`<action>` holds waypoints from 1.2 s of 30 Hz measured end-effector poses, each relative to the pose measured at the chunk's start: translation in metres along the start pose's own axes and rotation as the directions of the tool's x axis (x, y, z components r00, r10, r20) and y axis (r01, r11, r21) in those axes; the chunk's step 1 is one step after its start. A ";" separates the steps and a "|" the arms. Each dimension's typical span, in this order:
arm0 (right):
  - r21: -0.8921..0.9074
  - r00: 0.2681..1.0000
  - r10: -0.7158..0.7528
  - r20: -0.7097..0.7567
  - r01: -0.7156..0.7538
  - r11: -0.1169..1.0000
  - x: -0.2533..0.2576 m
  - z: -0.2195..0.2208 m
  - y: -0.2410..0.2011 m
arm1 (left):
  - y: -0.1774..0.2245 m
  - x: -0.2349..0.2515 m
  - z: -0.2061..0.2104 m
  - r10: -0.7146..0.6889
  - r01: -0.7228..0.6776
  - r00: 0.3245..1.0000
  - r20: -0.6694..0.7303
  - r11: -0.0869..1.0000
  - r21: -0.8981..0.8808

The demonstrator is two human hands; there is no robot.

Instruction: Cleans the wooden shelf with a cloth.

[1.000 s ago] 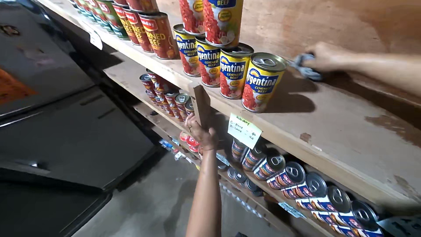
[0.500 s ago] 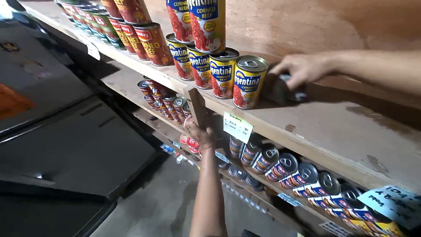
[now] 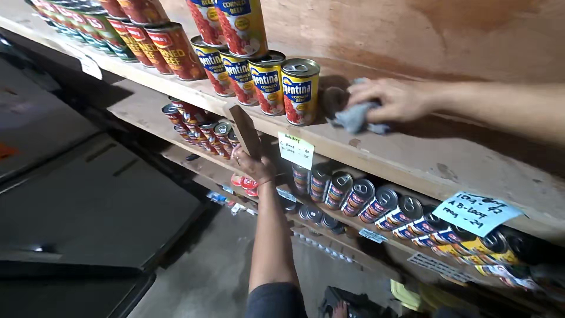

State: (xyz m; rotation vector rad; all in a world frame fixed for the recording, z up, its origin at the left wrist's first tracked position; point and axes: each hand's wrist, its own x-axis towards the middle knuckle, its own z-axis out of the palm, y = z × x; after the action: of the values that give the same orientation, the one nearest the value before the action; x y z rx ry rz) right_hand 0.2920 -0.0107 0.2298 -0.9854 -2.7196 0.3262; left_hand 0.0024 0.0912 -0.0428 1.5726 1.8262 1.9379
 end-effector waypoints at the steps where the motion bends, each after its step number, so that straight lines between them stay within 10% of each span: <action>1: 0.034 0.999 -0.053 0.002 0.053 0.998 -0.030 0.001 -0.008 | -0.001 -0.001 0.000 0.005 -0.005 1.000 0.004 1.000 0.007; 5: 0.083 0.998 -0.068 0.007 0.067 0.994 -0.073 0.003 -0.036 | -0.003 0.001 0.001 -0.008 0.007 1.000 0.018 1.000 0.023; 11: 0.034 0.981 -0.188 -0.036 0.189 0.981 0.030 0.024 -0.028 | -0.004 0.003 -0.001 0.001 -0.001 1.000 0.022 1.000 -0.025; 15: 0.045 0.982 -0.189 -0.012 0.189 0.981 -0.039 0.014 -0.031 | -0.011 0.003 0.004 0.053 -0.053 0.999 -0.007 0.999 0.000; 21: 0.154 0.994 0.105 -0.019 -0.101 0.983 -0.200 -0.004 -0.013 | -0.012 0.004 0.005 0.008 -0.008 0.999 0.035 1.000 0.003; 29: 0.092 0.983 0.179 -0.023 -0.177 0.980 -0.105 -0.005 -0.034 | -0.004 0.004 0.000 -0.025 0.028 0.999 0.039 0.997 -0.076; 36: -0.175 0.777 0.566 -0.277 -0.620 0.765 -0.293 0.015 -0.117 | -0.024 0.005 0.011 0.026 -0.028 0.999 -0.033 0.998 -0.064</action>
State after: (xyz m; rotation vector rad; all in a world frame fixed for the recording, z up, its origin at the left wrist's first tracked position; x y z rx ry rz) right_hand 0.4363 -0.2907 0.2077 -1.8495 -2.2200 -0.0422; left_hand -0.0059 0.1096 -0.0609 1.5640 1.7439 2.0231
